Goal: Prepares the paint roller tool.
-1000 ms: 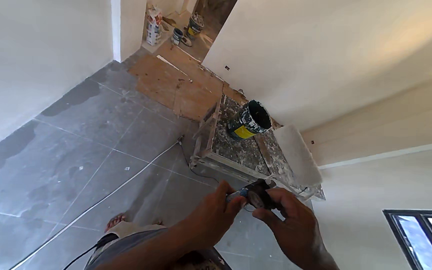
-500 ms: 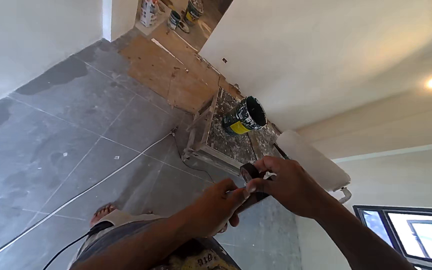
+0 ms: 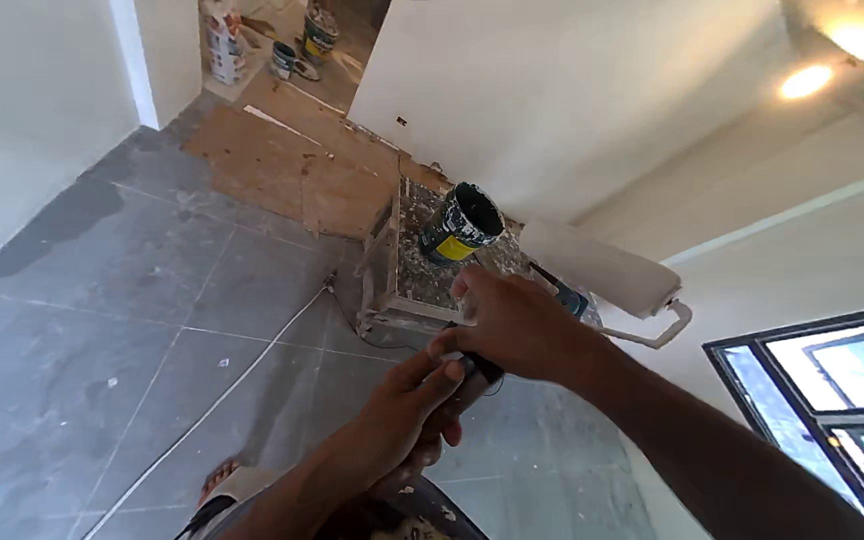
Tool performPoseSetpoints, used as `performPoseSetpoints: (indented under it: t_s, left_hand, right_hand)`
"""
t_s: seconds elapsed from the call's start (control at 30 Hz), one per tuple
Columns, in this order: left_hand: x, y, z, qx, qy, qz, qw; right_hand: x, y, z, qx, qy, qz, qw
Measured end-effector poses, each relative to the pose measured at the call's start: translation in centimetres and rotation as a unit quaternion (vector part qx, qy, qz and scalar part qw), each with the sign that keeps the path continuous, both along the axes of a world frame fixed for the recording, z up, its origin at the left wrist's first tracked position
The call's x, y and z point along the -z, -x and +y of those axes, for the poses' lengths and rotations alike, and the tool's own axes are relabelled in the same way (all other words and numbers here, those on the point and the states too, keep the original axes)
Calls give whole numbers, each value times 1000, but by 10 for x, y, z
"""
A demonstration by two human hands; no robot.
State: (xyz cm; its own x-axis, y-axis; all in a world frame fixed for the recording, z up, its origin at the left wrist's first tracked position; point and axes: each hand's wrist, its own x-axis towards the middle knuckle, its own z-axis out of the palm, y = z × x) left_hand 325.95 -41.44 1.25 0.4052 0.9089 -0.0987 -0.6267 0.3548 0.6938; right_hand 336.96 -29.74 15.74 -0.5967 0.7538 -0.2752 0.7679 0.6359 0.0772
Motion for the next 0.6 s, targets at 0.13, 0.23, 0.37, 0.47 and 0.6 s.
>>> performPoseSetpoints:
  t_s: [0.13, 0.23, 0.37, 0.47, 0.6]
  left_hand:
    - [-2, 12, -6, 3, 1, -55, 999]
    - [-2, 18, -9, 1, 2, -86, 996]
    - [-4, 17, -8, 29, 4, -92, 995]
    - [-6, 15, -9, 57, -6, -89, 994]
    - [-9, 9, -17, 31, -17, -78, 996]
  right_hand:
    - [27, -49, -46, -189, -205, 440, 854]
    - [89, -74, -52, -88, -53, 674, 731]
    - [137, -85, -32, -41, 283, 699, 655]
    - [131, -89, -15, -90, 361, 648, 664]
    - [130, -97, -2, -79, 324, 632, 700]
